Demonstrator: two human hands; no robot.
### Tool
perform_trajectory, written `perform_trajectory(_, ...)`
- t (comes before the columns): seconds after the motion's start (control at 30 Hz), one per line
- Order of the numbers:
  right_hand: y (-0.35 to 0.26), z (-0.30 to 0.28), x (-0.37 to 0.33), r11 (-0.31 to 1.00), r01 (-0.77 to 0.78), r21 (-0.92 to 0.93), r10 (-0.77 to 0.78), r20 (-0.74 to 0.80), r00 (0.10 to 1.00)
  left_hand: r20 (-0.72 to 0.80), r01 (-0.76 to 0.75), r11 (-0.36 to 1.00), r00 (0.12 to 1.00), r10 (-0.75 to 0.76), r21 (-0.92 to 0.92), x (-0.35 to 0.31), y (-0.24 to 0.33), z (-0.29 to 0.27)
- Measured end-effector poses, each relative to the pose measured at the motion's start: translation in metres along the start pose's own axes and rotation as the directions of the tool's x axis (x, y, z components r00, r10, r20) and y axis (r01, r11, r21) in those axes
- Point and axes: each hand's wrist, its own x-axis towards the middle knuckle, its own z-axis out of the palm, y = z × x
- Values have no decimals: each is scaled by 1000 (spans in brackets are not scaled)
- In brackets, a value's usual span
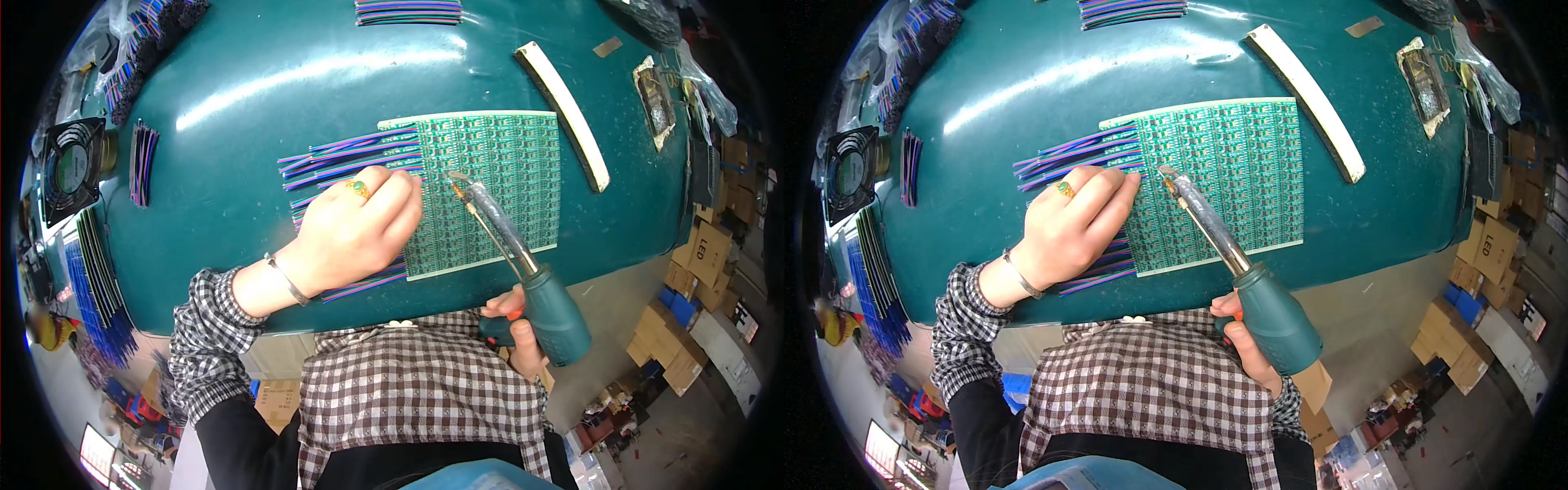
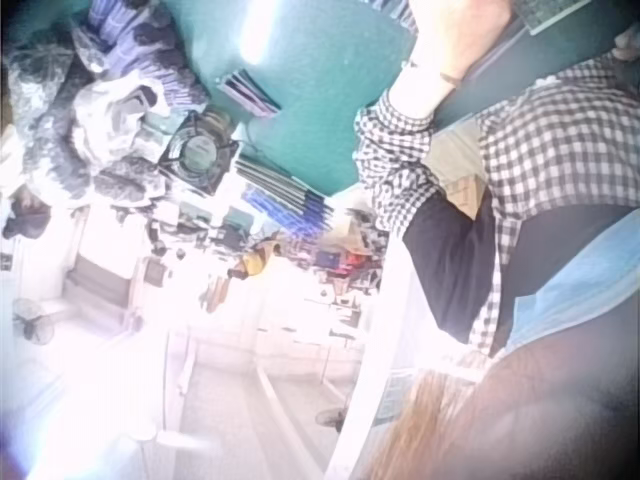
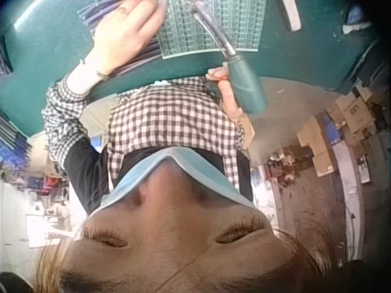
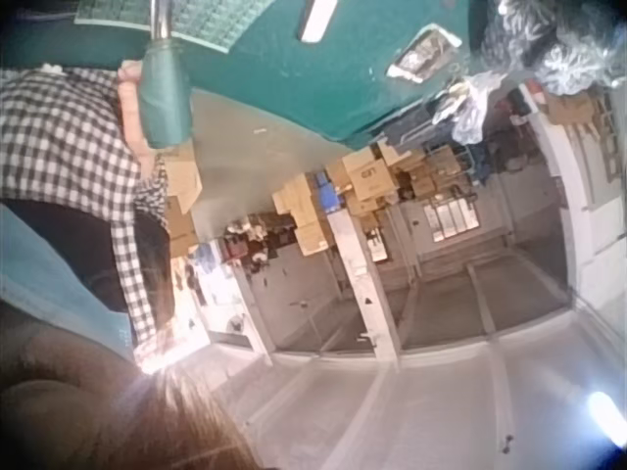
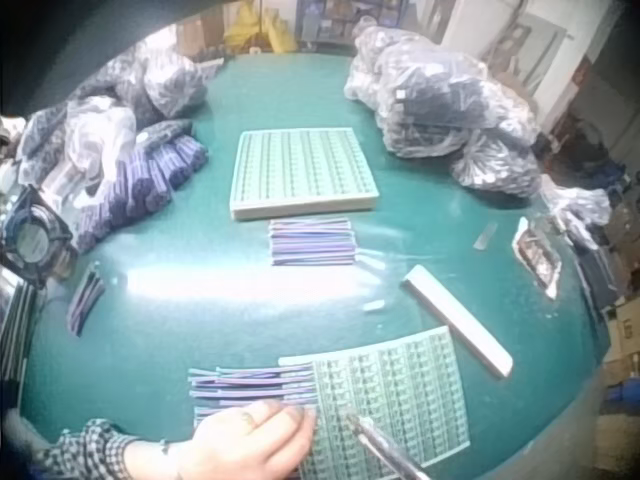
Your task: The person solders or heat-shrinks wire strips onto LED panel arrays using a hot air gun.
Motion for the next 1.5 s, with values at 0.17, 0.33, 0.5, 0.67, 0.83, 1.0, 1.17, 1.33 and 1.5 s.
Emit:
perform_trajectory(0.17, 3, -4, -2, 999, 0, -46, 3, 62, 998, -21, 8, 1000, 1000, -8, -4, -1, -1, 1)
perform_trajectory(0.33, 4, -5, -4, 996, -39, -77, 46, 81, 996, -113, -37, 998, 993, 41, 44, 0, -5, 10)
perform_trajectory(0.5, 0, -4, -5, 983, -120, -137, 130, 70, 989, 9, 3, 1000, 1000, -3, -24, 1, -2, -2)
perform_trajectory(0.67, -5, -5, 0, 973, -135, -186, 159, 124, 979, 18, 9, 999, 1000, -8, -51, 2, -3, -1)
perform_trajectory(0.83, -7, -4, 2, 965, -142, -222, 172, 125, 977, 16, 7, 999, 1000, -6, -51, 1, -3, -2)
perform_trajectory(1.0, -4, -4, 2, 968, -128, -214, 154, 113, 981, 32, 4, 999, 999, -3, -50, 2, -4, -2)
perform_trajectory(1.17, 2, 2, 0, 985, -88, -150, 95, 45, 994, 52, 10, 999, 999, -8, -37, 3, -3, -3)
perform_trajectory(1.33, 3, -5, 0, 954, -77, -289, 106, 88, 990, 48, 7, 999, 999, -5, -32, 3, -3, -3)
perform_trajectory(1.5, 5, -3, -1, 963, -79, -258, 101, 73, 992, -73, -4, 1000, 997, 2, -23, 4, -4, 7)
